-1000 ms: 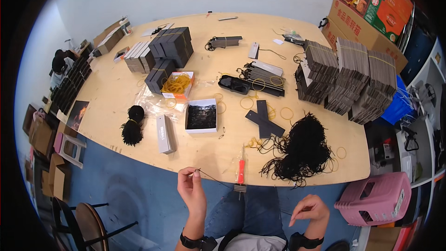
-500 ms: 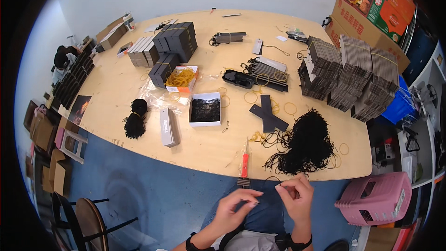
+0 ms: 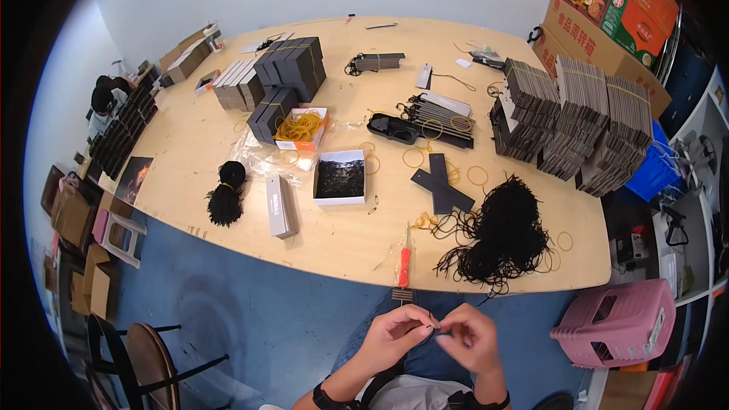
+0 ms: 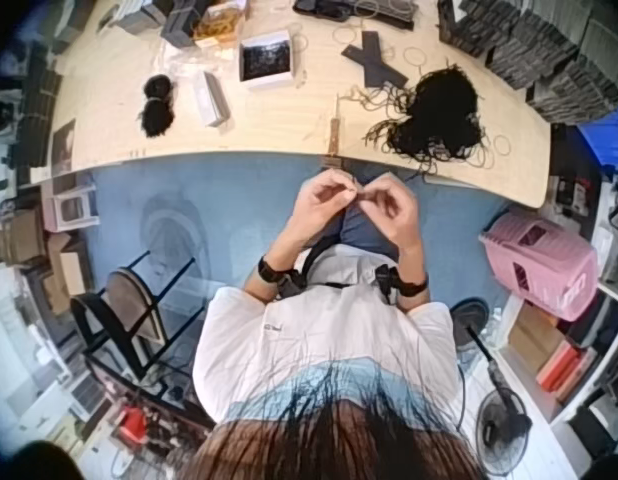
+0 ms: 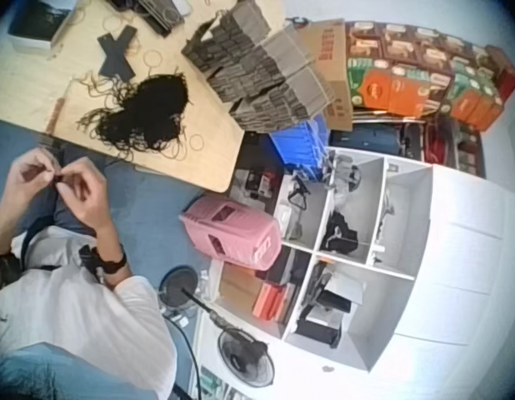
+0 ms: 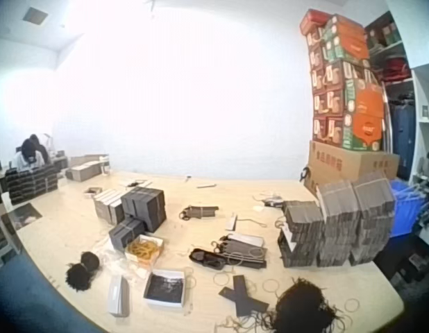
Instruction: Assembling elastic loops onto small metal parts using a red assembly stand and grouping them for packaging.
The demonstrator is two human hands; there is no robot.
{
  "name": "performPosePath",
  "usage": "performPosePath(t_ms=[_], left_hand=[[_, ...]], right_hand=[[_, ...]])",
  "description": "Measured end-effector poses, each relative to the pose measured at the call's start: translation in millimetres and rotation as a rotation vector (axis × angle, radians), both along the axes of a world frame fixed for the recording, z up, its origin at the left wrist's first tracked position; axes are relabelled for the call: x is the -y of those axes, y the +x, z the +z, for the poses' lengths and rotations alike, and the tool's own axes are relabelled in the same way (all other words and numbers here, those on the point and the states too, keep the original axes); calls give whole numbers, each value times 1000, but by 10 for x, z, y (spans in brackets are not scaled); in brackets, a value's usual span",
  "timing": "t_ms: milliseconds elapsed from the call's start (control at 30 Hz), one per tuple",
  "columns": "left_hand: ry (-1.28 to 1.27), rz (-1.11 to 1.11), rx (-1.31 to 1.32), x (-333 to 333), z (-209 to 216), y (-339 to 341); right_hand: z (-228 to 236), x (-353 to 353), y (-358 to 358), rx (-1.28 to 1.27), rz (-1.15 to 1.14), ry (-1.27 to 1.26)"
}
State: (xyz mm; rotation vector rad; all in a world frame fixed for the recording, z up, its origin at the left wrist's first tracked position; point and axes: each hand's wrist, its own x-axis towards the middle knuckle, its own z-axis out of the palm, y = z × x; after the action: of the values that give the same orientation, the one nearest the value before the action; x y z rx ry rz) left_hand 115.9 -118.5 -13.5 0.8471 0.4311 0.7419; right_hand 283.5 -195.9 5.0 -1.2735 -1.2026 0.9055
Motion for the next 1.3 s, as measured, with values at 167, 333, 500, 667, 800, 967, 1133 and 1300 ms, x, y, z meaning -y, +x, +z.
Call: performPosePath(t_ms=[167,333,500,667,800,967,1133,1300], left_hand=[[130,-300,-52,-72,-30,-85],[105,-361,-81,-50,-67,-58],[42,-369,-98,-21,-70,-46],[59,-221,-122,13,-56,-44],[32,-332,-158,22,-43,-88],[8,-418,-106,31,-42,-87],[-38,-452,-40,45,-12,-59],[-102,-444,1,55,22,-56]], right_hand=[[-72,-40,164,-428,48,-93],[-169,-75,169,-469,224,-133],[-267,-82,196,-493,249,-159],[-249,-58,278,-560,416,-10],[-177,-89,283,-323,444,-145],[-148,-142,273,-206,439,-39],[-201,-104,260,-402,427,-84],[-264,-58,211,-472,401,-30]])
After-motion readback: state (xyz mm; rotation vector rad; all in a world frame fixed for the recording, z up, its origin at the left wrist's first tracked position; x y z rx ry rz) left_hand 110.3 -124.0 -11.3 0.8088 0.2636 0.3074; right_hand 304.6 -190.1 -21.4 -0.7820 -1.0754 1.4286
